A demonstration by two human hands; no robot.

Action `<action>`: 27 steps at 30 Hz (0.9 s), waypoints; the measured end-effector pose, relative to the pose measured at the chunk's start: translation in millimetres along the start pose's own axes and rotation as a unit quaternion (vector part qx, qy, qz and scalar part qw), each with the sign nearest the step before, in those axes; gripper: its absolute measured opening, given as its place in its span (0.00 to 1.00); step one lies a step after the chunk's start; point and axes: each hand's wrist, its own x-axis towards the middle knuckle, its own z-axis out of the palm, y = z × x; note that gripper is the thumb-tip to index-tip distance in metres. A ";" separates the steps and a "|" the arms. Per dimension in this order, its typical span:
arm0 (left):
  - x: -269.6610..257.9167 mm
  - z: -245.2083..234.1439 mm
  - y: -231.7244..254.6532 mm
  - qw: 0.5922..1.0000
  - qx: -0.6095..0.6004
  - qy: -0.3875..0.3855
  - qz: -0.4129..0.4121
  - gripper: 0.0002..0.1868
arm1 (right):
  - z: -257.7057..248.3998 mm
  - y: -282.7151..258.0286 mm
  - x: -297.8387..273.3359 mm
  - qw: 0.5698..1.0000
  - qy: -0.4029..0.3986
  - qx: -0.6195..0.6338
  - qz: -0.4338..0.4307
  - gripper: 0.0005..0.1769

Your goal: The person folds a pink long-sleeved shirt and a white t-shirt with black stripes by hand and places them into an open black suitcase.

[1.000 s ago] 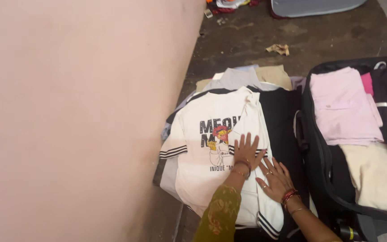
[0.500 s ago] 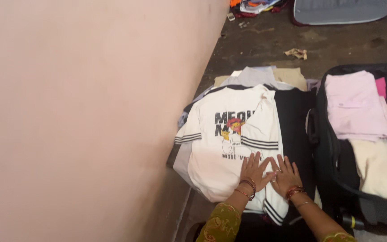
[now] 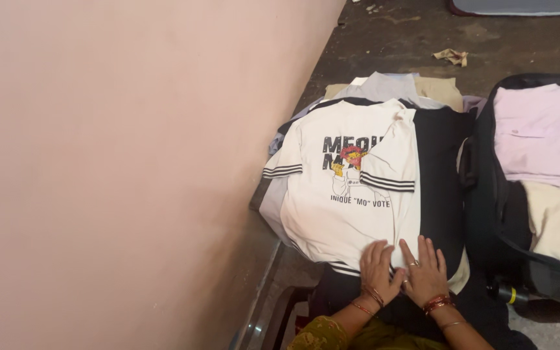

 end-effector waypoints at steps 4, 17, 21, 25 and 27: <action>-17.1 2.2 -1.3 0.987 -0.145 0.032 -0.055 0.24 | 25.8 2.5 -6.3 0.973 0.173 0.153 -0.022 0.44; -5.3 30.4 -40.5 0.775 -0.563 -0.206 -0.200 0.15 | 25.9 13.7 -12.7 0.897 0.153 0.400 0.114 0.50; -5.8 27.6 -48.4 0.743 -0.595 -0.241 -0.191 0.14 | 28.8 15.4 -13.0 0.885 0.059 0.439 0.142 0.54; -3.9 26.1 -45.4 0.763 -0.564 -0.240 -0.205 0.12 | 45.1 15.7 -9.3 0.837 0.142 0.528 0.023 0.53; -3.5 23.4 -37.6 0.828 -0.465 -0.222 -0.220 0.12 | 51.1 17.2 -8.1 0.841 0.147 0.520 0.010 0.51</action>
